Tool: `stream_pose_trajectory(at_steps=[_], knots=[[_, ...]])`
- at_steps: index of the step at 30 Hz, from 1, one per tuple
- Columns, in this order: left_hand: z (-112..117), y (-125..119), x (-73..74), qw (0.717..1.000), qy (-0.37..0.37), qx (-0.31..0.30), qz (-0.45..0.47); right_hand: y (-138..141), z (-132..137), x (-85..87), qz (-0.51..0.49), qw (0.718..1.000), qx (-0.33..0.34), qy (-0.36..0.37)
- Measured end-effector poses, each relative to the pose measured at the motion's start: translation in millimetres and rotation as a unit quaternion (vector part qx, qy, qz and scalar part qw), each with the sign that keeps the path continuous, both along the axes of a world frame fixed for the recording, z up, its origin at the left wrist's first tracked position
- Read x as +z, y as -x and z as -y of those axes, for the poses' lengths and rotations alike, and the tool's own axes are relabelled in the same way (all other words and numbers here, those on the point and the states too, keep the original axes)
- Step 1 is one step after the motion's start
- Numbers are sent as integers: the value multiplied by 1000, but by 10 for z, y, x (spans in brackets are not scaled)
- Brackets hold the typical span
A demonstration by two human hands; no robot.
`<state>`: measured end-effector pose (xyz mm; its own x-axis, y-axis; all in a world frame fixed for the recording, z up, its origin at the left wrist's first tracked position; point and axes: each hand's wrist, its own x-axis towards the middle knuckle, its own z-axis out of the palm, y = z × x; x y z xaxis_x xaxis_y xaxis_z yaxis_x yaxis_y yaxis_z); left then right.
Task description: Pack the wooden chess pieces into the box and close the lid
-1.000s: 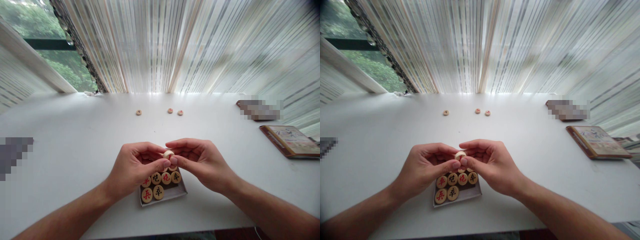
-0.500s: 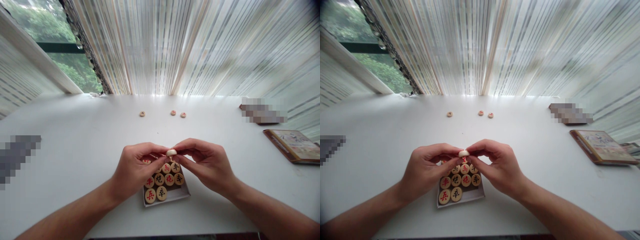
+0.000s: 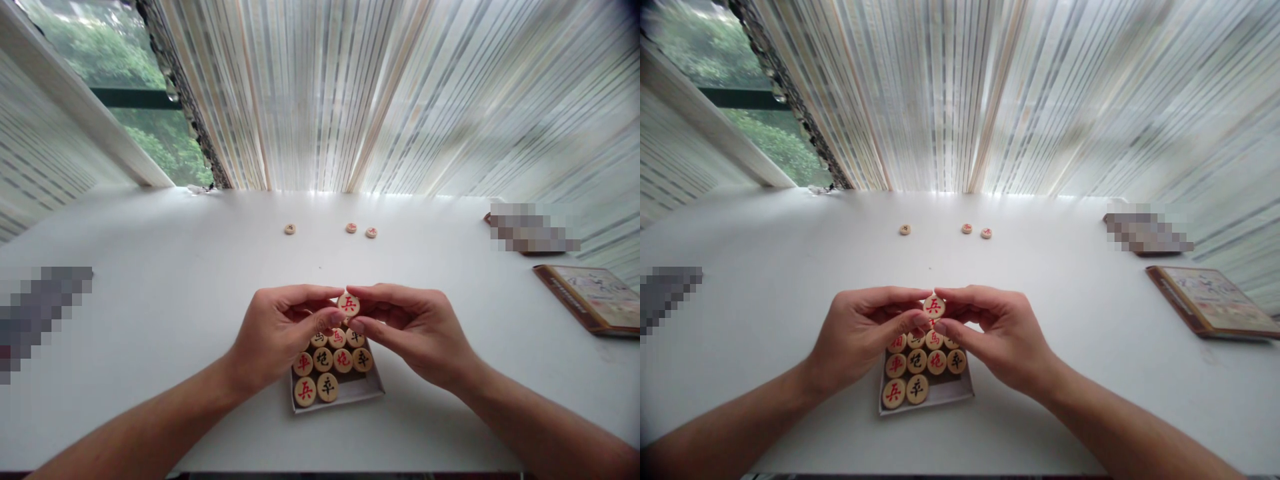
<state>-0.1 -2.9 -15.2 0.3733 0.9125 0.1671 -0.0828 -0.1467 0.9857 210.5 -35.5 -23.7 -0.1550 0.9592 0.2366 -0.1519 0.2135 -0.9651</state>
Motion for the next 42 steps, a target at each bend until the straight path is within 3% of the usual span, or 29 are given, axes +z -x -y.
stream_pose_trajectory(at_steps=[3,12,22,32,38,42], knots=[[-7,-5,14,1000,8,-12,2,-1,7,7,7,1000,0,9],[-11,-3,22,997,-61,-23,-32,-3,9,105,52,997,13,57],[19,-15,-12,996,-51,-66,-21,21,-14,112,-22,983,66,170],[33,-11,-27,966,-231,-65,-94,72,7,135,-53,977,73,195],[36,-17,28,980,-164,-100,-58,35,32,120,-25,976,70,206],[48,-32,72,990,-79,-116,-16,17,21,110,-72,971,100,204]])
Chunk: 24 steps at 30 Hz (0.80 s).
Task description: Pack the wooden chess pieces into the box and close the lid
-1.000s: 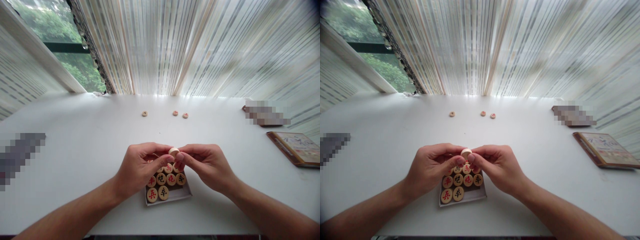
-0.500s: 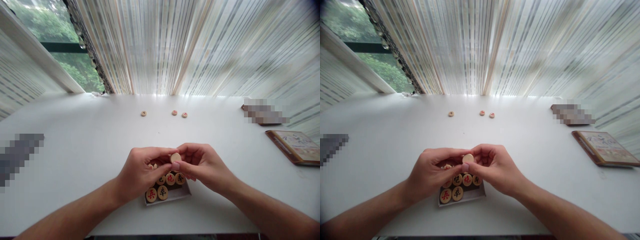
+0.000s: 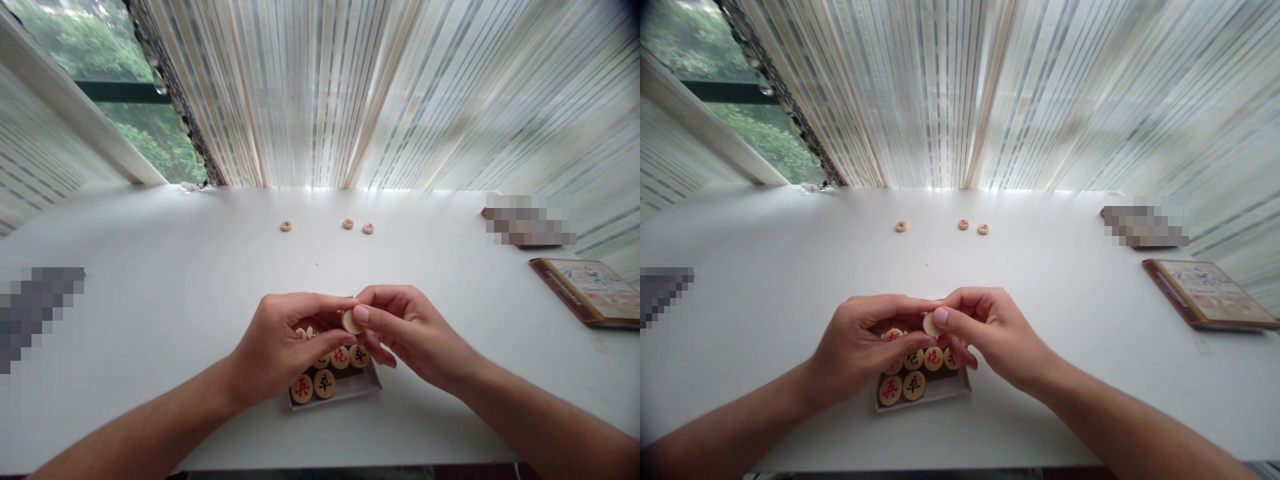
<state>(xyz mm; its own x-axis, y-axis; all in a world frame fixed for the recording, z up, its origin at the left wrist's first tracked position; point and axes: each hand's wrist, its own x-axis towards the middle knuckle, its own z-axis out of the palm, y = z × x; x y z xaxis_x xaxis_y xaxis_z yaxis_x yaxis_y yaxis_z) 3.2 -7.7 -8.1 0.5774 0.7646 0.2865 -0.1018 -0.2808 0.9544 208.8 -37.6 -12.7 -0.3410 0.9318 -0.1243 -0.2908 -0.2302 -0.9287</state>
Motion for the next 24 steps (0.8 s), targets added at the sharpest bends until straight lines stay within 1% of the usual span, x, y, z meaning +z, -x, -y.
stream_pose_trajectory(at_steps=[4,7,9,11,14,16,21,24], knots=[[3,-10,6,997,78,2,19,9,-16,0,-39,999,10,20],[-4,-15,8,995,98,5,25,11,-13,-17,-51,998,13,34],[-7,-14,13,996,80,14,21,8,-7,-30,-49,998,14,39],[-5,-12,15,999,44,28,9,7,-2,-35,-30,999,10,40],[8,-7,10,999,-15,40,-19,14,-2,-23,5,1000,-5,25],[18,-6,5,998,-39,42,-30,22,-3,-5,21,1000,-10,16],[24,-11,18,999,-38,13,-10,28,3,31,27,1000,-7,-1],[18,-6,34,998,-48,22,-17,22,8,28,12,1000,-2,-6]])
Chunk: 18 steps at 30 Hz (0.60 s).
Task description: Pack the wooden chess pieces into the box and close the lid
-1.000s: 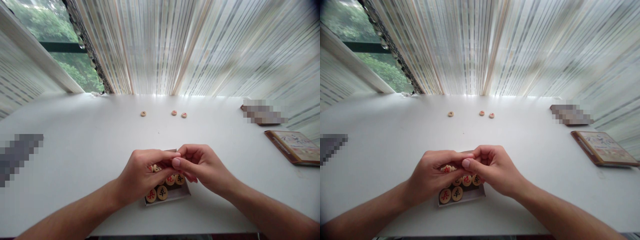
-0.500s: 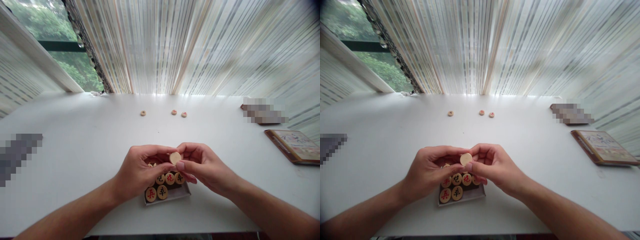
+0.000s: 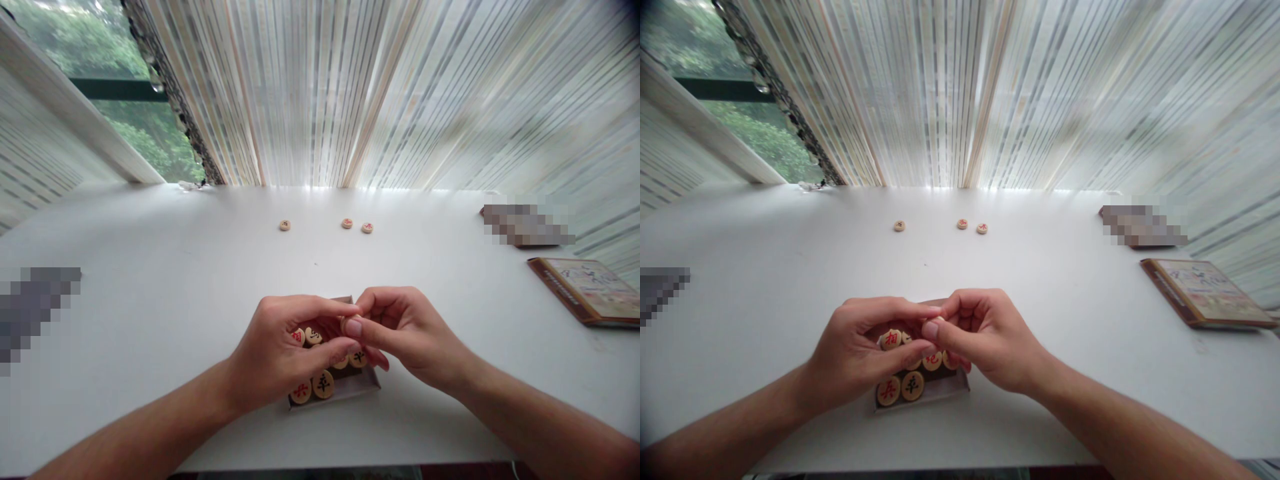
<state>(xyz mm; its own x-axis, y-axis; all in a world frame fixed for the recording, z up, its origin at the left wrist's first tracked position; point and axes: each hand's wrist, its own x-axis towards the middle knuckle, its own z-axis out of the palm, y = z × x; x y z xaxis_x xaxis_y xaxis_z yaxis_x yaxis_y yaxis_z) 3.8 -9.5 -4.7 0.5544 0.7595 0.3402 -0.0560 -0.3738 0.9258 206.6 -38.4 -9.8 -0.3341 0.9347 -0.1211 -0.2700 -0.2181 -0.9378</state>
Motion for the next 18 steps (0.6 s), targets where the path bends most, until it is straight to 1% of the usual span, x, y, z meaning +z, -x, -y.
stream_pose_trajectory(at_steps=[3,7,10,13,16,18], knots=[[1,10,3,1000,0,6,-2,-6,4,-2,-6,1000,3,-6],[12,14,-12,999,37,-5,5,-14,8,4,3,1000,-2,-18],[9,11,-28,998,64,17,9,-20,7,-2,15,999,-8,-39],[-13,14,-39,996,75,43,10,-24,-1,-14,43,995,-24,-82],[-49,33,-49,996,60,64,-5,-30,-16,-21,73,987,-31,-140],[-74,53,-58,997,18,79,-14,-41,-28,-22,92,981,-30,-167]])
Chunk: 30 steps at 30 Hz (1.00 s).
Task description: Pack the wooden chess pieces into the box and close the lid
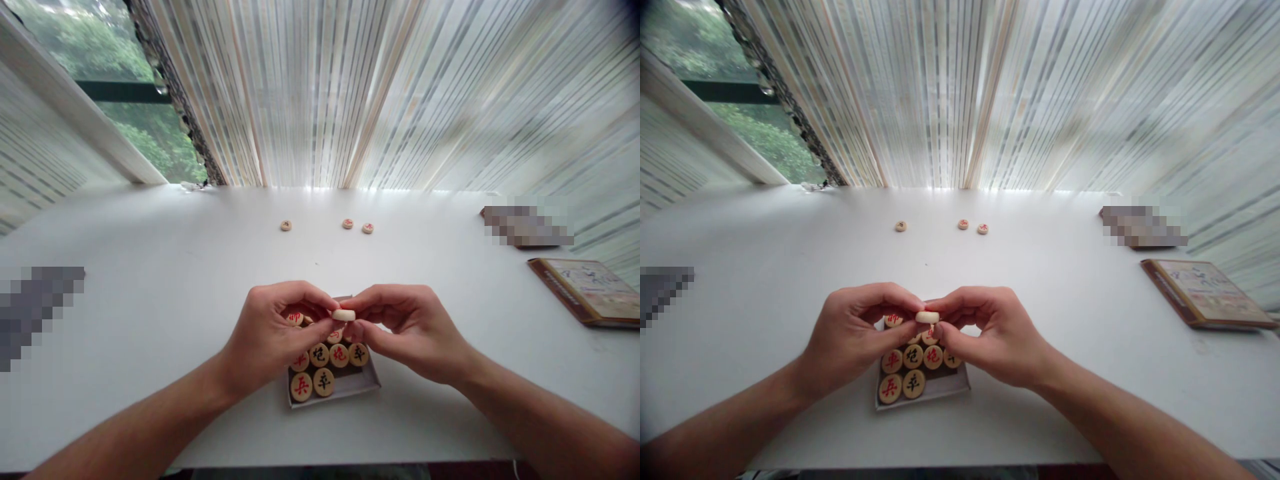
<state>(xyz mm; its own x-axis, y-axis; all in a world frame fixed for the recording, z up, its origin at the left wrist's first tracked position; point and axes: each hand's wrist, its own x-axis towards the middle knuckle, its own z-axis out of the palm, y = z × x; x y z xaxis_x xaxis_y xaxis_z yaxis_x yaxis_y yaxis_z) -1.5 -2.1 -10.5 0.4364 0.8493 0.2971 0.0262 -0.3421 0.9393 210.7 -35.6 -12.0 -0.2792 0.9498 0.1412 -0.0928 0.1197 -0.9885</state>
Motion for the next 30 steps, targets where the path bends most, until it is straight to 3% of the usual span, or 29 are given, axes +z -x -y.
stream_pose_trajectory(at_steps=[6,11,18,22,26,30], knots=[[-44,40,-16,981,-189,3,-37,-70,-31,6,76,996,7,-54],[-47,49,-41,968,-243,-21,-48,-119,-52,28,137,986,33,-85],[-33,39,-54,969,-233,-41,-69,-148,-56,76,211,973,36,-92],[-55,49,-33,978,-194,5,-79,-176,-69,108,250,959,41,-127],[-80,50,-14,982,-162,55,-83,-168,-29,156,280,940,116,-158],[-83,22,-44,983,-172,45,-53,-136,54,165,302,923,173,-162]])
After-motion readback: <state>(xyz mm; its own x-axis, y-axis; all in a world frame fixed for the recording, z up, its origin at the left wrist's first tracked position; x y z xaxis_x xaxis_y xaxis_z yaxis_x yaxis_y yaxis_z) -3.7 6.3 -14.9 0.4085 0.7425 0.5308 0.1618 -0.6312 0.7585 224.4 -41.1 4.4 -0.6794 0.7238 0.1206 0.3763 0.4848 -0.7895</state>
